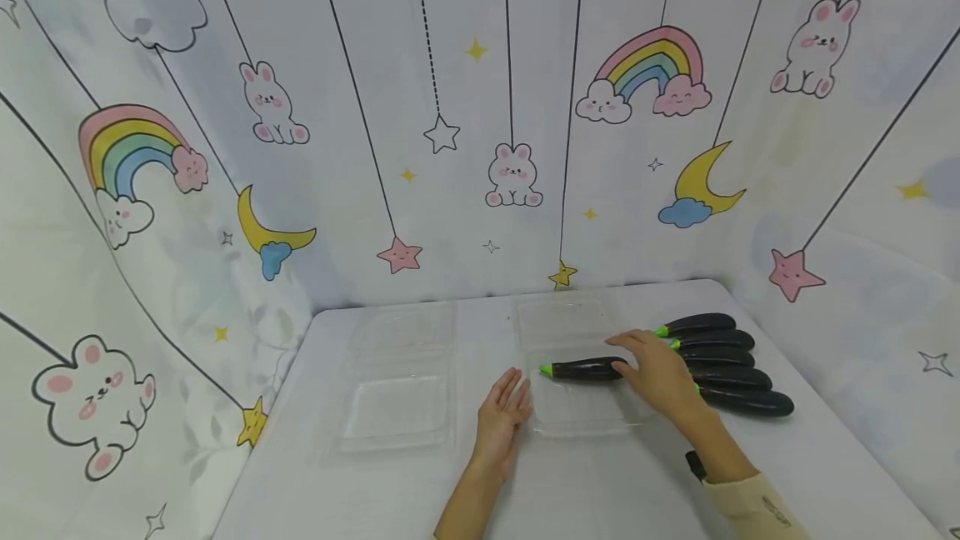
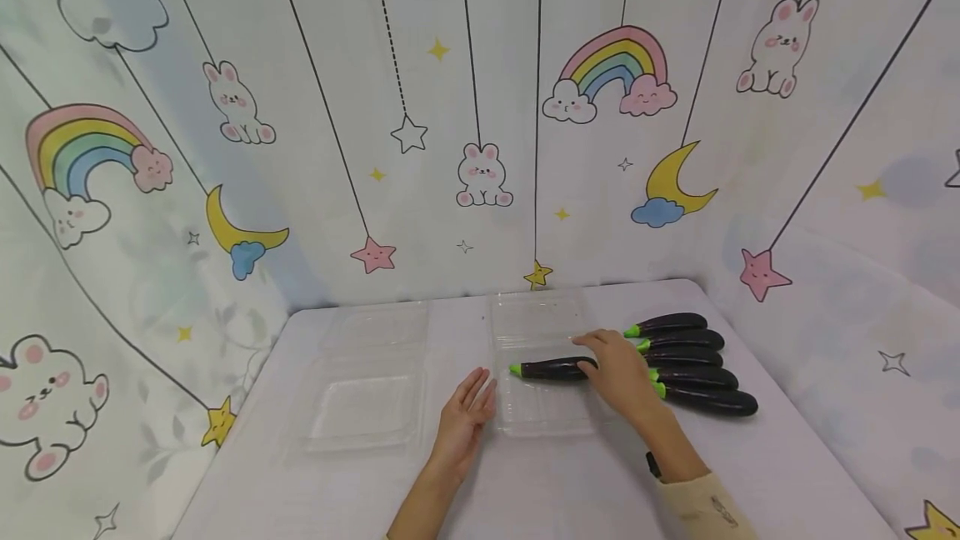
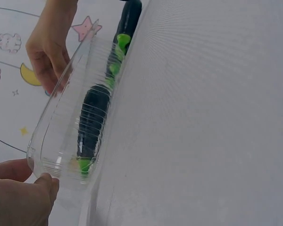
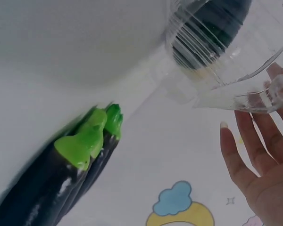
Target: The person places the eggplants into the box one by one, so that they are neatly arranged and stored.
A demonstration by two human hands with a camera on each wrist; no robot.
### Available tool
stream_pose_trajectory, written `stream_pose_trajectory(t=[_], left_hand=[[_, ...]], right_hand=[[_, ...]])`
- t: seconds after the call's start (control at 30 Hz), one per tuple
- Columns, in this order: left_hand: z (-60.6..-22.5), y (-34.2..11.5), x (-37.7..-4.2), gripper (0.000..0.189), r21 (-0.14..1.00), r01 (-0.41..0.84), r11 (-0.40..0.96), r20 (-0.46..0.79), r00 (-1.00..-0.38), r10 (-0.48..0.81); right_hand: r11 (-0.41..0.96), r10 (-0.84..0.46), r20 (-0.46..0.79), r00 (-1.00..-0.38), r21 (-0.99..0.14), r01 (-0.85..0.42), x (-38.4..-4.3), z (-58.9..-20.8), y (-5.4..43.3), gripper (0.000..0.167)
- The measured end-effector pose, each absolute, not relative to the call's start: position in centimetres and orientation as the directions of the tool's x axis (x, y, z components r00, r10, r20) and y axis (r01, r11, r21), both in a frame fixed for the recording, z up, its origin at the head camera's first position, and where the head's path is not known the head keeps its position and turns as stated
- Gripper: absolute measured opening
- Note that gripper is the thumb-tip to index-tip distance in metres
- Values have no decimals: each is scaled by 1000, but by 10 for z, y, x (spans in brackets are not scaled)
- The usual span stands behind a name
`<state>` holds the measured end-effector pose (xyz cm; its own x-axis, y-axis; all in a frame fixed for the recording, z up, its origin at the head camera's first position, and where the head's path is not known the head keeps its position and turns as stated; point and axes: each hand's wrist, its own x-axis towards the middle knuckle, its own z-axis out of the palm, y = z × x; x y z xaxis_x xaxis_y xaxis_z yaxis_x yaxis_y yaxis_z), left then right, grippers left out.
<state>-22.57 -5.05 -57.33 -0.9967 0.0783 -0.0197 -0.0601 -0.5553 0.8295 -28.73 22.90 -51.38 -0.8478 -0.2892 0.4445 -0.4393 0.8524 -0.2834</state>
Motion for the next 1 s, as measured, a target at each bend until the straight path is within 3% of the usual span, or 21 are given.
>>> stream_pose_trajectory(t=[0.57,1.0], left_hand=[[-573,-51,-225,74,829,-66,-555,-25,-996,81],[-571,-51,-224,74,828,-72,-556,-35,-996,78]], right_hand=[[876,-240,531,-812,-242,-417,-277,-520,259,37],[920,-134,526,-840,-249,-303,-265,-518,277,31]])
